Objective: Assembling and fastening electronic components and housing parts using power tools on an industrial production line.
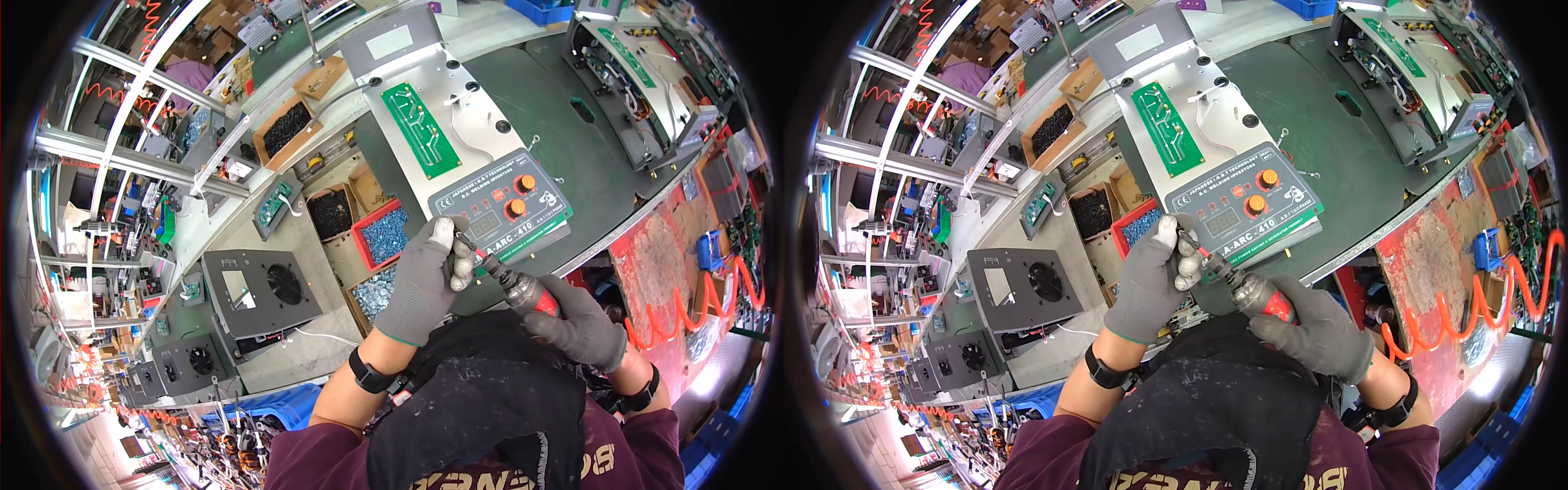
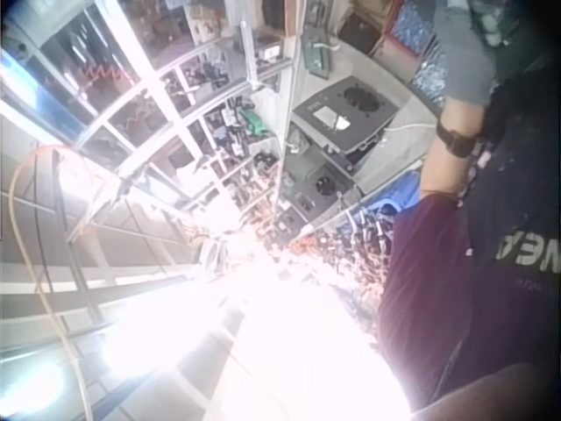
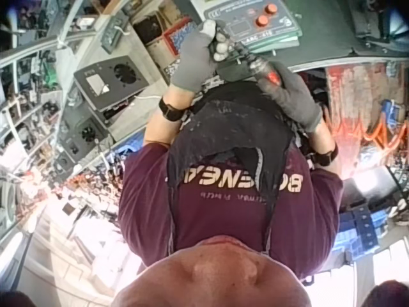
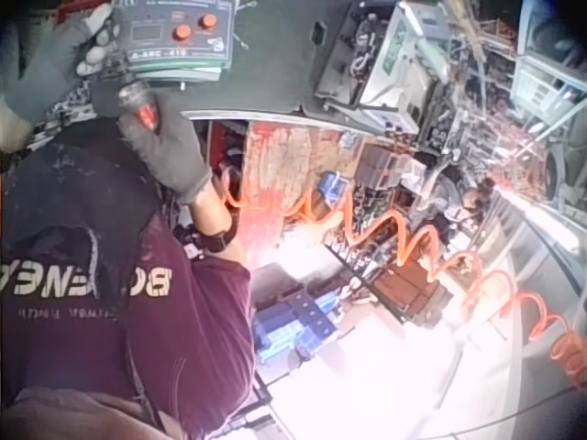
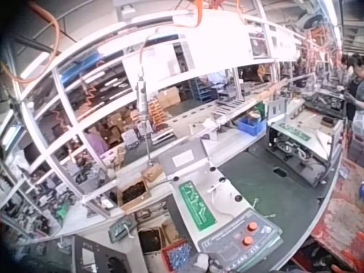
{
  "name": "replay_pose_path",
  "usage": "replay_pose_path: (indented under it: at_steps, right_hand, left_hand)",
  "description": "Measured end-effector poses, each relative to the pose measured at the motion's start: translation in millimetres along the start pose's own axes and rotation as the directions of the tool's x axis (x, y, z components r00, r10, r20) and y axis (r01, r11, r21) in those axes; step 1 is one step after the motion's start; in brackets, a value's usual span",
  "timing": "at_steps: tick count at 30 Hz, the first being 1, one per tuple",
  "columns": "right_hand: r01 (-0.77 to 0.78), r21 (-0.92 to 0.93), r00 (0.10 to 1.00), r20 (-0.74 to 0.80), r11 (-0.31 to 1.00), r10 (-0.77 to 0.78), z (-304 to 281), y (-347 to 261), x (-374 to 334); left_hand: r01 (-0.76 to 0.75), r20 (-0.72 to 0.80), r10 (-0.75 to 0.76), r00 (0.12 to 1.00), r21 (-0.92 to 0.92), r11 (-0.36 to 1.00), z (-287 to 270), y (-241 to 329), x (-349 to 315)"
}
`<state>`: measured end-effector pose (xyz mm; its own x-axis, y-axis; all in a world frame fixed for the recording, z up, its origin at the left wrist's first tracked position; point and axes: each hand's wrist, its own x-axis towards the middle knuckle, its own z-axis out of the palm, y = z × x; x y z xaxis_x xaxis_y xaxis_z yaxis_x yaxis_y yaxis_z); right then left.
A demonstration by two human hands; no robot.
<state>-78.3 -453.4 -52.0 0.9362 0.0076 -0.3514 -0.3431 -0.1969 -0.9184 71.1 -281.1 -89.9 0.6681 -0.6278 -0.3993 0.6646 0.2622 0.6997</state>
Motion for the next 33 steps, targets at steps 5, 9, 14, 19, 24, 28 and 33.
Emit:
replay_pose_path:
  at_steps: [5, 9, 14, 19, 24, 28, 33]
  right_hand:
    - [-0.085, 0.005, 0.996, -0.008, 0.996, 0.085, 3, 0, 2]
    - [-0.056, -0.021, 0.998, -0.018, 0.998, 0.055, 5, 0, 0]
    - [-0.032, -0.014, 0.999, -0.029, 0.999, 0.032, 7, -1, -3]
    - [-0.048, -0.022, 0.998, -0.031, 0.999, 0.047, 8, -4, -6]
    - [-0.058, -0.006, 0.997, -0.049, 0.998, 0.057, 10, -4, -7]
    - [-0.038, -0.063, 0.997, -0.076, 0.997, 0.033, 12, -1, -9]
    - [-0.042, -0.069, 0.996, -0.078, 0.997, 0.037, 12, 9, -2]
  left_hand:
    - [-0.056, -0.051, 0.059, 0.997, 0.062, 0.997, 6, -2, -4]
    - [-0.071, -0.075, 0.081, 0.994, 0.125, 0.99, 8, -3, -4]
    - [-0.077, -0.073, 0.088, 0.993, 0.152, 0.985, 9, -4, -5]
    - [-0.144, -0.083, 0.172, 0.982, 0.272, 0.952, 14, -6, -5]
    - [-0.138, -0.124, 0.185, 0.975, 0.317, 0.938, 18, -6, -4]
    - [-0.102, -0.124, 0.154, 0.98, 0.35, 0.931, 18, -3, -5]
    - [-0.089, -0.086, 0.121, 0.989, 0.312, 0.946, 19, -3, -3]
